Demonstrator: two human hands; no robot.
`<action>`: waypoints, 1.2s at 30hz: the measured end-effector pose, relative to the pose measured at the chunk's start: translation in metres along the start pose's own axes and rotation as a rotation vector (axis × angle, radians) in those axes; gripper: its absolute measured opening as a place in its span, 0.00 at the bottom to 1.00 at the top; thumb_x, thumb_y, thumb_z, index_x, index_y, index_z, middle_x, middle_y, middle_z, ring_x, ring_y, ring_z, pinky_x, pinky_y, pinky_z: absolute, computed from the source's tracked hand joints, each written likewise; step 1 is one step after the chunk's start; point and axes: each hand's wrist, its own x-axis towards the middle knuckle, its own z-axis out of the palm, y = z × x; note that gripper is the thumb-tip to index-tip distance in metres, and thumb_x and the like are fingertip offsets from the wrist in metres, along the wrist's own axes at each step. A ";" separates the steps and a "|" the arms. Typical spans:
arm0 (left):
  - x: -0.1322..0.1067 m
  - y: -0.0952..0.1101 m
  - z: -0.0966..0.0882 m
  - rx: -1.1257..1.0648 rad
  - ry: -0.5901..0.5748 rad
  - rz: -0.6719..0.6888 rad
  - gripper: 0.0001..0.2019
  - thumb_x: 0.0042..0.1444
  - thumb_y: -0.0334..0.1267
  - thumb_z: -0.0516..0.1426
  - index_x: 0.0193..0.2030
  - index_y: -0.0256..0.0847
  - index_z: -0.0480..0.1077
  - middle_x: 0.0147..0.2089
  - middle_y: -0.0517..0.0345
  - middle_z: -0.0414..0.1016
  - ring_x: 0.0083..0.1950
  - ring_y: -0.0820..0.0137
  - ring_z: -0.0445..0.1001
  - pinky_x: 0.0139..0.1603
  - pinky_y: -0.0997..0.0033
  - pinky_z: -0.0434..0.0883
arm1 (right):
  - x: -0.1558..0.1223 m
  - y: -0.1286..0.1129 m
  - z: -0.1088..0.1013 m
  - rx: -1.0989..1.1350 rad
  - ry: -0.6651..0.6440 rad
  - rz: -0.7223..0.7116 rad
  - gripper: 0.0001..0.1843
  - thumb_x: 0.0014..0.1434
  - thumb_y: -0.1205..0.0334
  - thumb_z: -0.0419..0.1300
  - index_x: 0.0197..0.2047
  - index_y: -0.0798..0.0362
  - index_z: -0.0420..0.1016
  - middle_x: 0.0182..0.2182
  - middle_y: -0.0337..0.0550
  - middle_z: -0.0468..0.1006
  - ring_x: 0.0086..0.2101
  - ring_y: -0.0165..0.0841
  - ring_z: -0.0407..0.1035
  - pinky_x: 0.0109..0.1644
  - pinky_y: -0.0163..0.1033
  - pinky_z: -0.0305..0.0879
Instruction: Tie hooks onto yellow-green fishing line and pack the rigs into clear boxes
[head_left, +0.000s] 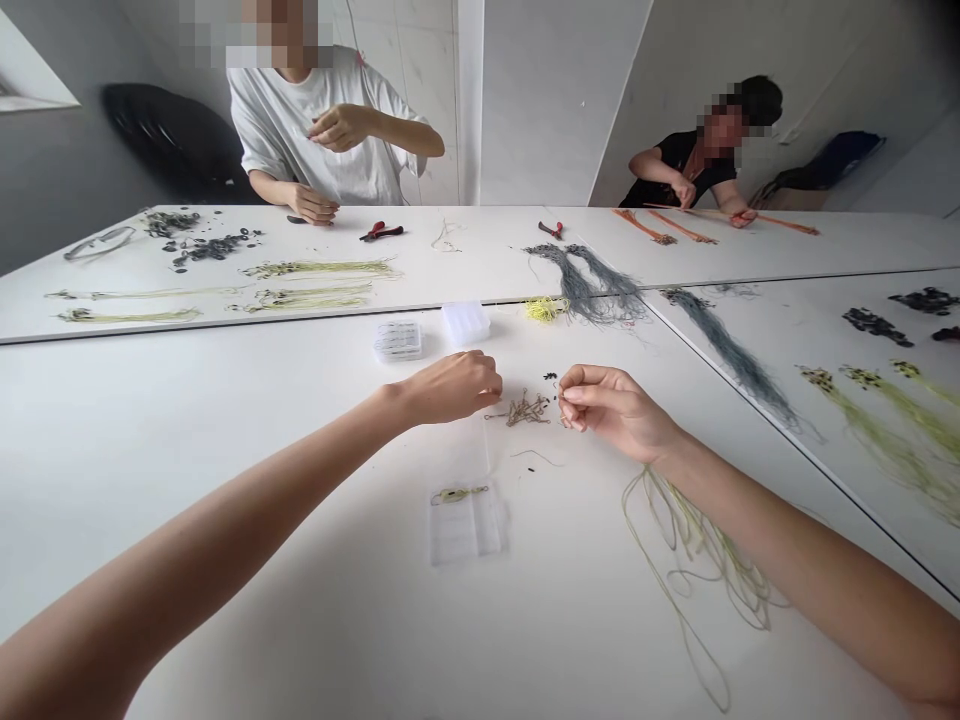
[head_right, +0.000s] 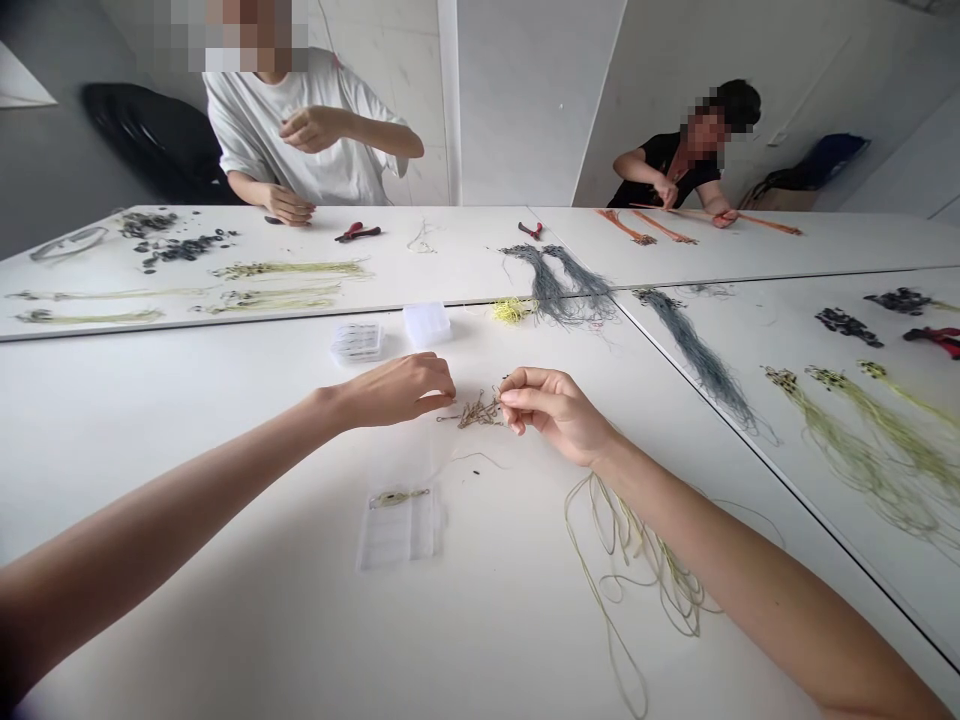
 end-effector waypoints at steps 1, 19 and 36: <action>0.000 0.001 -0.001 0.000 -0.003 0.002 0.14 0.63 0.34 0.49 0.34 0.38 0.76 0.35 0.52 0.74 0.36 0.69 0.71 0.35 0.71 0.63 | 0.000 0.001 0.000 -0.007 0.001 0.003 0.04 0.53 0.65 0.65 0.33 0.55 0.76 0.22 0.38 0.73 0.24 0.28 0.64 0.29 0.36 0.59; 0.007 0.008 0.007 0.283 0.003 -0.030 0.12 0.58 0.23 0.49 0.28 0.33 0.69 0.28 0.49 0.70 0.29 0.66 0.68 0.29 0.67 0.58 | 0.010 0.025 0.005 0.121 -0.169 0.159 0.07 0.54 0.63 0.67 0.36 0.57 0.77 0.51 0.52 0.76 0.55 0.41 0.68 0.64 0.48 0.58; 0.013 0.013 -0.003 0.206 -0.025 -0.151 0.11 0.53 0.22 0.51 0.25 0.33 0.72 0.24 0.49 0.71 0.26 0.66 0.70 0.25 0.69 0.58 | 0.001 0.009 -0.004 -0.004 -0.328 0.054 0.02 0.60 0.68 0.59 0.36 0.58 0.71 0.39 0.53 0.80 0.29 0.32 0.75 0.30 0.35 0.68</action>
